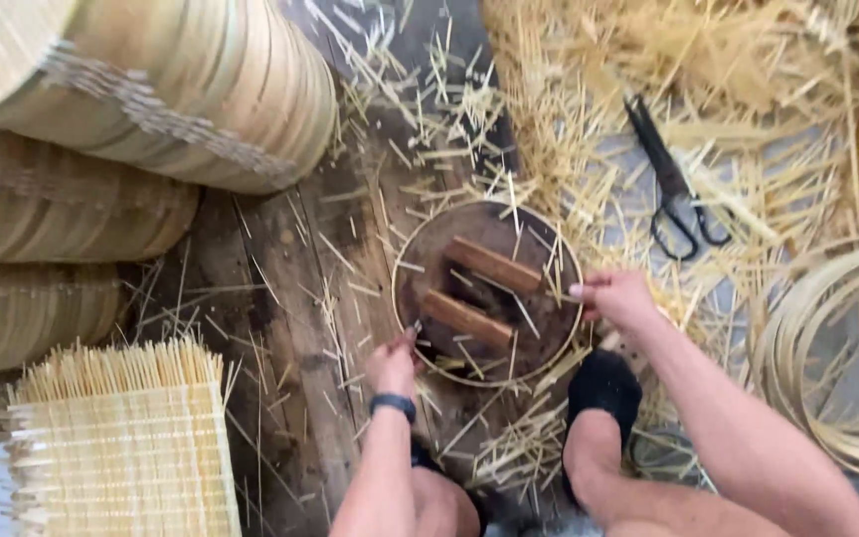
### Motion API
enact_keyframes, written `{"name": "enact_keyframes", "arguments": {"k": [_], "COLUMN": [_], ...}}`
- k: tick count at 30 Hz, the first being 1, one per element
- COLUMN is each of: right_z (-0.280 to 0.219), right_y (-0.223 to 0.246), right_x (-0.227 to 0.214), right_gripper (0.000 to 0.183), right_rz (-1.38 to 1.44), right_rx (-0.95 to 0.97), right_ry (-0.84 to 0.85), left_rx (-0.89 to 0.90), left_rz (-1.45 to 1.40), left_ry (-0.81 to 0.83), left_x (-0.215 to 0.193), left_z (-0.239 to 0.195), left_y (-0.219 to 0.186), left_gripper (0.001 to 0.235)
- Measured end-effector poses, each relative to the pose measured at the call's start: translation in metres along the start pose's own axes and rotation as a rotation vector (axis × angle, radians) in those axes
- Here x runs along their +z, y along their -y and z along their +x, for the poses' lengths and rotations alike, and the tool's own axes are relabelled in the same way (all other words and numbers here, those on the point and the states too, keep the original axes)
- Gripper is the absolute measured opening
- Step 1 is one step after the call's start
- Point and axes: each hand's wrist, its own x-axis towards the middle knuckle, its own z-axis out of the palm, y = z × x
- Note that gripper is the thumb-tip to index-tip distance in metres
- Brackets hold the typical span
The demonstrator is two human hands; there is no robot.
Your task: Assembling and trimming the base of a bamboo steamer basket using a ring and a woven mat.
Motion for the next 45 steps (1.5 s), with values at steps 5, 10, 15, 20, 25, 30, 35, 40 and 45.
{"name": "enact_keyframes", "arguments": {"k": [5, 10, 15, 20, 25, 30, 35, 40, 45], "right_z": [-0.014, -0.016, -0.017, -0.093, -0.132, -0.148, -0.148, -0.133, -0.102], "right_y": [-0.038, -0.045, -0.046, 0.043, 0.125, 0.153, 0.132, 0.09, 0.062], "right_x": [0.007, 0.015, 0.015, 0.034, 0.094, 0.115, 0.117, 0.11, 0.072], "right_gripper": [0.025, 0.023, 0.025, 0.039, 0.055, 0.045, 0.051, 0.048, 0.045], "right_rz": [-0.03, 0.091, 0.058, -0.358, -0.676, -0.484, 0.053, 0.57, 0.649], "right_rx": [0.035, 0.051, 0.012, -0.421, -1.107, -0.695, -0.47, -0.371, -0.218], "right_ry": [0.107, 0.091, 0.054, -0.217, 0.084, 0.106, 0.156, 0.316, 0.424], "left_rx": [-0.249, -0.265, -0.248, -0.213, 0.013, 0.632, 0.988, 1.402, 1.587], "left_rz": [-0.11, -0.205, -0.182, -0.158, -0.061, 0.056, 0.201, 0.676, 0.707], "left_ry": [0.242, 0.175, 0.102, 0.009, -0.086, -0.027, 0.151, 0.082, 0.047], "left_x": [0.002, 0.021, 0.023, 0.026, 0.019, 0.028, 0.036, 0.047, 0.055], "left_z": [-0.046, -0.087, -0.08, -0.088, -0.088, -0.18, -0.221, -0.232, -0.229], "left_y": [0.064, 0.057, 0.062, 0.009, -0.016, -0.119, -0.159, -0.165, -0.182], "left_gripper": [0.023, 0.016, 0.021, 0.026, 0.035, 0.045, 0.057, 0.062, 0.054]}}
